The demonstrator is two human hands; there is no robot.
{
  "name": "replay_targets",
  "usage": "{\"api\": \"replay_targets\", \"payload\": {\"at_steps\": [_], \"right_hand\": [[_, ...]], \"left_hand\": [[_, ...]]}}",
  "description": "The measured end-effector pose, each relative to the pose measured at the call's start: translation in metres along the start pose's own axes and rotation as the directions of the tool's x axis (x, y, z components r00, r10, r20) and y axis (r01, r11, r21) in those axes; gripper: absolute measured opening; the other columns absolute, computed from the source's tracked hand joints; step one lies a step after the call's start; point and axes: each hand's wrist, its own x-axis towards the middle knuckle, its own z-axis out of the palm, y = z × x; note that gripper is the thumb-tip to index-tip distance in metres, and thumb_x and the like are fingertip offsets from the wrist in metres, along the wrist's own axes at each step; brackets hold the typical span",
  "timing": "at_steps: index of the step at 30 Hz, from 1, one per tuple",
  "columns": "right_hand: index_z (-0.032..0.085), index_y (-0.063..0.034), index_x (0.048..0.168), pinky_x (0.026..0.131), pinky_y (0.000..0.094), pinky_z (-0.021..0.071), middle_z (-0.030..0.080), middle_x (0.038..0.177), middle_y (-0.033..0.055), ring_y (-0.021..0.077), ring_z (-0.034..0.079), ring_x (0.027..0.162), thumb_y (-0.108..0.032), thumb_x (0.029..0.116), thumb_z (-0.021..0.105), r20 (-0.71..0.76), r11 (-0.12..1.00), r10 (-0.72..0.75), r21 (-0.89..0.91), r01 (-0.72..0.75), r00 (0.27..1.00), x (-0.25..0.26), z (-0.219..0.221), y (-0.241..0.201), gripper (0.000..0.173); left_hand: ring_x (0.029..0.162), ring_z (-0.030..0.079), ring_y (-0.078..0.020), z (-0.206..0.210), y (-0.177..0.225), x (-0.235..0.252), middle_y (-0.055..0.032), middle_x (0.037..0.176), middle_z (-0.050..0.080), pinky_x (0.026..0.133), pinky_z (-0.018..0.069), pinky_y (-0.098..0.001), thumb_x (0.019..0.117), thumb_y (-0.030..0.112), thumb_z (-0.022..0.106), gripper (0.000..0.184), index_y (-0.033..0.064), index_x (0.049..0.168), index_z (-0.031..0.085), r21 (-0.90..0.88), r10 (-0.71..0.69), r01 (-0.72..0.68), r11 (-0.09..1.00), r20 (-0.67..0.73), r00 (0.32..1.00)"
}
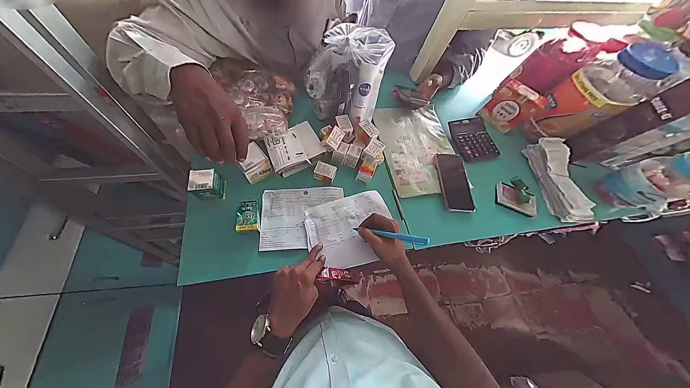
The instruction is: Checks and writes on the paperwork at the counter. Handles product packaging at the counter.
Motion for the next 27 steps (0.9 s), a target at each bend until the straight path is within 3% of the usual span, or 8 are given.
{"api": "replay_targets", "payload": {"at_steps": [12, 16, 19, 21, 22, 24, 25, 27], "right_hand": [[0.069, -0.0059, 0.081, 0.056, 0.019, 0.0508, 0.066, 0.07, -0.0058, -0.0001, 0.06, 0.06, -0.008, 0.0842, 0.066, -0.065, 0.998, 0.036, 0.049, -0.033, 0.997, -0.001, -0.001, -0.003, 0.005], [0.069, -0.0096, 0.079, 0.048, 0.0184, 0.0463, 0.067, 0.067, -0.0047, 0.0025, 0.057, 0.053, -0.004, 0.0862, 0.063, -0.081, 0.949, 0.151, 0.292, -0.121, 0.985, 0.002, -0.002, -0.012, 0.011], [0.066, -0.0078, 0.08, 0.047, 0.0203, 0.0461, 0.066, 0.066, 0.0015, 0.0063, 0.056, 0.051, -0.005, 0.0904, 0.057, -0.083, 0.818, 0.333, 0.521, -0.244, 0.939, 0.009, -0.007, -0.017, 0.014], [0.064, -0.0051, 0.095, 0.05, 0.0227, 0.05, 0.07, 0.075, 0.0056, 0.0098, 0.062, 0.057, -0.013, 0.101, 0.047, -0.065, 0.75, 0.433, 0.579, -0.319, 0.899, 0.017, -0.015, -0.026, 0.02], [0.062, -0.0042, 0.111, 0.052, 0.0237, 0.0515, 0.074, 0.083, 0.0077, 0.0116, 0.066, 0.062, -0.022, 0.1088, 0.039, -0.041, 0.736, 0.46, 0.576, -0.355, 0.887, 0.023, -0.02, -0.033, 0.03], [0.054, -0.0062, 0.136, 0.056, 0.0267, 0.056, 0.077, 0.095, 0.0106, 0.0166, 0.073, 0.073, -0.043, 0.1128, 0.019, 0.013, 0.714, 0.485, 0.571, -0.405, 0.874, 0.039, -0.021, -0.055, 0.056], [0.05, -0.008, 0.139, 0.061, 0.0293, 0.0586, 0.077, 0.1, 0.0108, 0.0187, 0.075, 0.08, -0.047, 0.1117, 0.012, 0.035, 0.707, 0.477, 0.578, -0.407, 0.878, 0.05, -0.021, -0.066, 0.062], [0.047, -0.0065, 0.139, 0.08, 0.0377, 0.0604, 0.076, 0.108, 0.0124, 0.0231, 0.074, 0.097, -0.044, 0.1121, 0.011, 0.063, 0.691, 0.426, 0.621, -0.37, 0.902, 0.073, -0.023, -0.087, 0.059]], "left_hand": [[0.063, 0.073, -0.0232, 0.0, 0.001, 0.0, 0.0048, 0.138, 0.068, 0.053, 0.057, -0.0469, 0.0858, 0.0, 0.063, 0.036, 0.0191, 0.111, 0.081, 0.021, 0.005, -0.004, 1.0, -0.037, 0.999], [0.068, 0.075, -0.0235, 0.001, 0.0, -0.001, 0.0049, 0.14, 0.066, 0.057, 0.0589, -0.0478, 0.0844, -0.002, 0.063, 0.04, 0.0196, 0.113, 0.081, 0.005, -0.016, 0.016, 1.0, -0.008, 1.0], [0.069, 0.075, -0.0233, 0.0, 0.001, -0.002, 0.0064, 0.141, 0.065, 0.058, 0.0593, -0.0477, 0.0865, -0.001, 0.062, 0.039, 0.0205, 0.113, 0.081, 0.002, -0.034, 0.034, 0.999, 0.013, 0.999], [0.071, 0.075, -0.0229, 0.001, 0.001, -0.001, 0.0077, 0.142, 0.064, 0.059, 0.0594, -0.0476, 0.0876, 0.0, 0.061, 0.04, 0.0208, 0.115, 0.08, 0.0, -0.033, 0.033, 0.999, 0.021, 0.999], [0.071, 0.075, -0.0231, 0.001, 0.001, 0.0, 0.0076, 0.143, 0.063, 0.059, 0.0594, -0.048, 0.0879, 0.0, 0.06, 0.04, 0.0207, 0.117, 0.08, -0.002, -0.03, 0.03, 1.0, 0.03, 0.999], [0.071, 0.075, -0.0235, -0.001, 0.0, -0.002, 0.0076, 0.144, 0.063, 0.059, 0.0593, -0.0486, 0.089, 0.001, 0.06, 0.04, 0.0201, 0.118, 0.079, 0.0, -0.038, 0.038, 0.999, 0.043, 0.998], [0.071, 0.075, -0.0236, -0.002, 0.001, -0.002, 0.0078, 0.144, 0.062, 0.059, 0.0592, -0.0484, 0.0896, 0.001, 0.06, 0.039, 0.0202, 0.119, 0.079, 0.003, -0.041, 0.041, 0.999, 0.047, 0.998], [0.072, 0.075, -0.0241, -0.002, 0.001, -0.001, 0.0069, 0.143, 0.063, 0.059, 0.0591, -0.0485, 0.0898, 0.001, 0.06, 0.038, 0.0195, 0.117, 0.079, -0.007, -0.034, 0.035, 0.999, 0.034, 0.999]]}}
